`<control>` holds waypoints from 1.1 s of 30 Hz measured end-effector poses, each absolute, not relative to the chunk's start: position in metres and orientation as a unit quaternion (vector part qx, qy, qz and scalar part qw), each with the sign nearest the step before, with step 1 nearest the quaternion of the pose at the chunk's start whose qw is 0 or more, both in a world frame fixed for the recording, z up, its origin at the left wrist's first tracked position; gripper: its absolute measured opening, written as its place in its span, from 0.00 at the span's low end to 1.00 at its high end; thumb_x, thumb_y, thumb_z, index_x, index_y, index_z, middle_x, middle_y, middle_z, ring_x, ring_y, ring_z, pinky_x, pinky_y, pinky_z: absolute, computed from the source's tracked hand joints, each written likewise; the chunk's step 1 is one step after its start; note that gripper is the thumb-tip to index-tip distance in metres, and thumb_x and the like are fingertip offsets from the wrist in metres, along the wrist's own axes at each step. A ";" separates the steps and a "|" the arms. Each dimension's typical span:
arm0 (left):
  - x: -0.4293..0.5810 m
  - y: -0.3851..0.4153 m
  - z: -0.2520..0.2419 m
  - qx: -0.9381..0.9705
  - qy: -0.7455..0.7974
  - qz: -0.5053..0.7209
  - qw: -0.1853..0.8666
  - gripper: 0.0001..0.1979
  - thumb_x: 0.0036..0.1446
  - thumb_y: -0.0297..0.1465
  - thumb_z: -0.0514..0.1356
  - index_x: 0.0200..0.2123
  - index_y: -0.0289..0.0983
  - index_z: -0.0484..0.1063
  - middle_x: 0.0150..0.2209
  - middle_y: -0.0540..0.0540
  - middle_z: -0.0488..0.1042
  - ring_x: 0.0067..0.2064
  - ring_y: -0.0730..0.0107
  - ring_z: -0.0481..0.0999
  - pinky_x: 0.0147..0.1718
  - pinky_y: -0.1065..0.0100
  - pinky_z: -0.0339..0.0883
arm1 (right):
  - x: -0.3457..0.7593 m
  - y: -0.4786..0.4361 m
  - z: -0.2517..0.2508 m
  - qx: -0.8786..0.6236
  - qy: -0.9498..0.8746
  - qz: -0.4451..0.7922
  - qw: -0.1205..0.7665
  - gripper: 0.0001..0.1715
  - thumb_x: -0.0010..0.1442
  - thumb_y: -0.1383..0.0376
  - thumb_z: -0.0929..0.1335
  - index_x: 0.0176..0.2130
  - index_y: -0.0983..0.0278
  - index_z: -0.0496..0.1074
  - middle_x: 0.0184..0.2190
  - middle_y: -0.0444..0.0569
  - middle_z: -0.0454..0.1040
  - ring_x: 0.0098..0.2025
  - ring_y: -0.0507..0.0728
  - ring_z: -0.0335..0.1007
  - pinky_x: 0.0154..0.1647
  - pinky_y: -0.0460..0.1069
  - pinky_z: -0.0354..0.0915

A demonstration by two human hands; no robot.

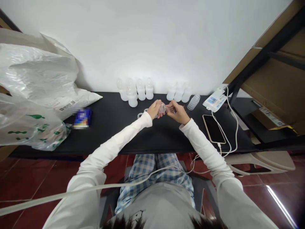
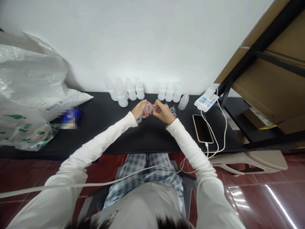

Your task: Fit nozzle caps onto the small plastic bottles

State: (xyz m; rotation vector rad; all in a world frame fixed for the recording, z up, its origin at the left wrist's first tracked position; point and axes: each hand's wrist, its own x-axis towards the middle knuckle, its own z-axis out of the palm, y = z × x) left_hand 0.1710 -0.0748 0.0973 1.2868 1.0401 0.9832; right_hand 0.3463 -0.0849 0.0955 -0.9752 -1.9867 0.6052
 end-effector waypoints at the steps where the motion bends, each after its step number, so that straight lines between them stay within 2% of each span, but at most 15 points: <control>1: 0.164 -0.071 0.095 0.523 0.459 0.407 0.592 0.20 0.68 0.45 0.47 0.32 0.36 0.66 0.17 0.50 0.69 0.15 0.77 0.64 0.14 0.76 0.52 | 0.352 -0.085 0.097 -0.397 -0.801 0.199 0.402 0.13 0.60 0.53 0.66 0.34 0.59 0.63 0.32 0.46 0.72 0.29 0.52 0.65 0.32 0.50 0.66; 3: 0.142 -0.060 0.088 0.478 0.494 0.398 0.608 0.23 0.65 0.49 0.49 0.30 0.35 0.66 0.16 0.48 0.69 0.13 0.78 0.62 0.13 0.75 0.48 | 0.369 -0.084 0.100 -0.412 -0.814 0.131 0.387 0.09 0.60 0.57 0.66 0.35 0.60 0.65 0.33 0.47 0.72 0.30 0.53 0.65 0.34 0.50 0.66; 4: 0.129 -0.055 0.084 0.468 0.507 0.410 0.597 0.23 0.63 0.50 0.53 0.30 0.35 0.66 0.16 0.48 0.69 0.14 0.77 0.62 0.13 0.75 0.49 | 0.380 -0.084 0.101 -0.421 -0.818 0.110 0.377 0.08 0.60 0.59 0.66 0.37 0.60 0.66 0.32 0.47 0.71 0.30 0.53 0.65 0.35 0.50 0.65; 5: 0.115 -0.050 0.078 0.466 0.512 0.430 0.579 0.22 0.60 0.50 0.56 0.31 0.35 0.66 0.19 0.47 0.71 0.16 0.76 0.66 0.15 0.75 0.54 | 0.390 -0.084 0.101 -0.428 -0.823 0.101 0.359 0.08 0.59 0.60 0.67 0.39 0.61 0.68 0.32 0.46 0.70 0.30 0.53 0.64 0.35 0.50 0.65; 8: 0.076 -0.041 0.059 0.487 0.519 0.506 0.488 0.19 0.50 0.42 0.68 0.36 0.37 0.65 0.29 0.48 0.76 0.31 0.71 0.77 0.30 0.71 0.71 | 0.414 -0.086 0.093 -0.437 -0.854 0.123 0.256 0.12 0.60 0.61 0.67 0.44 0.62 0.70 0.30 0.45 0.68 0.29 0.53 0.64 0.34 0.49 0.64; 11: 0.055 -0.041 0.041 0.520 0.535 0.510 0.429 0.24 0.38 0.33 0.73 0.37 0.38 0.66 0.36 0.48 0.76 0.40 0.68 0.79 0.48 0.60 0.73 | 0.419 -0.090 0.078 -0.447 -0.877 0.097 0.146 0.12 0.62 0.63 0.66 0.46 0.63 0.73 0.35 0.49 0.69 0.32 0.55 0.67 0.37 0.50 0.63; 13: 0.053 -0.043 0.034 0.530 0.550 0.500 0.408 0.24 0.36 0.31 0.73 0.37 0.38 0.67 0.40 0.46 0.76 0.44 0.64 0.79 0.53 0.56 0.71 | 0.417 -0.091 0.070 -0.468 -0.879 0.036 0.090 0.13 0.62 0.66 0.66 0.46 0.64 0.74 0.39 0.54 0.70 0.38 0.58 0.69 0.40 0.52 0.63; 17: 0.059 -0.046 0.032 0.583 0.575 0.441 0.367 0.17 0.42 0.32 0.70 0.35 0.38 0.70 0.45 0.42 0.78 0.52 0.56 0.77 0.55 0.54 0.69 | 0.414 -0.091 0.064 -0.496 -0.867 -0.027 0.027 0.15 0.60 0.69 0.67 0.47 0.65 0.76 0.42 0.58 0.71 0.45 0.64 0.68 0.42 0.55 0.61; 20: 0.059 -0.053 0.034 0.618 0.603 0.386 0.325 0.11 0.46 0.31 0.67 0.34 0.39 0.71 0.44 0.42 0.78 0.53 0.55 0.76 0.54 0.54 0.69 | 0.420 -0.092 0.067 -0.495 -0.866 -0.029 0.068 0.17 0.61 0.66 0.67 0.50 0.62 0.75 0.44 0.57 0.71 0.45 0.63 0.68 0.43 0.55 0.60; 23: 0.057 -0.061 0.036 0.634 0.609 0.412 0.239 0.11 0.50 0.32 0.64 0.39 0.39 0.71 0.47 0.41 0.74 0.51 0.56 0.75 0.49 0.55 0.71 | 0.424 -0.093 0.076 -0.488 -0.859 -0.028 0.152 0.15 0.65 0.64 0.64 0.49 0.62 0.75 0.41 0.55 0.72 0.43 0.61 0.69 0.43 0.55 0.61; 25: 0.056 -0.062 0.039 0.615 0.612 0.475 0.148 0.16 0.51 0.31 0.64 0.44 0.38 0.69 0.51 0.39 0.70 0.53 0.56 0.72 0.50 0.56 0.71 | 0.422 -0.094 0.083 -0.479 -0.853 -0.029 0.205 0.14 0.66 0.64 0.63 0.46 0.62 0.75 0.38 0.53 0.72 0.41 0.60 0.69 0.44 0.55 0.61; 28: 0.060 -0.050 0.046 0.550 0.632 0.544 0.055 0.30 0.46 0.30 0.68 0.52 0.36 0.62 0.56 0.34 0.63 0.61 0.52 0.65 0.57 0.54 0.65 | 0.413 -0.095 0.093 -0.454 -0.852 -0.034 0.259 0.13 0.67 0.64 0.62 0.43 0.62 0.75 0.35 0.51 0.73 0.39 0.59 0.70 0.44 0.54 0.62; 30: 0.063 -0.035 0.050 0.518 0.657 0.545 0.057 0.38 0.41 0.31 0.71 0.54 0.35 0.58 0.57 0.33 0.61 0.62 0.50 0.64 0.61 0.52 0.60 | 0.404 -0.096 0.098 -0.434 -0.855 -0.035 0.281 0.12 0.67 0.64 0.62 0.42 0.62 0.75 0.33 0.50 0.73 0.36 0.58 0.69 0.42 0.54 0.62; 33: 0.066 -0.019 0.051 0.492 0.699 0.506 0.117 0.37 0.41 0.30 0.72 0.53 0.36 0.58 0.52 0.36 0.67 0.57 0.49 0.69 0.60 0.50 0.60 | 0.390 -0.100 0.103 -0.410 -0.851 -0.037 0.325 0.13 0.68 0.64 0.62 0.42 0.62 0.75 0.29 0.48 0.72 0.32 0.56 0.68 0.38 0.52 0.61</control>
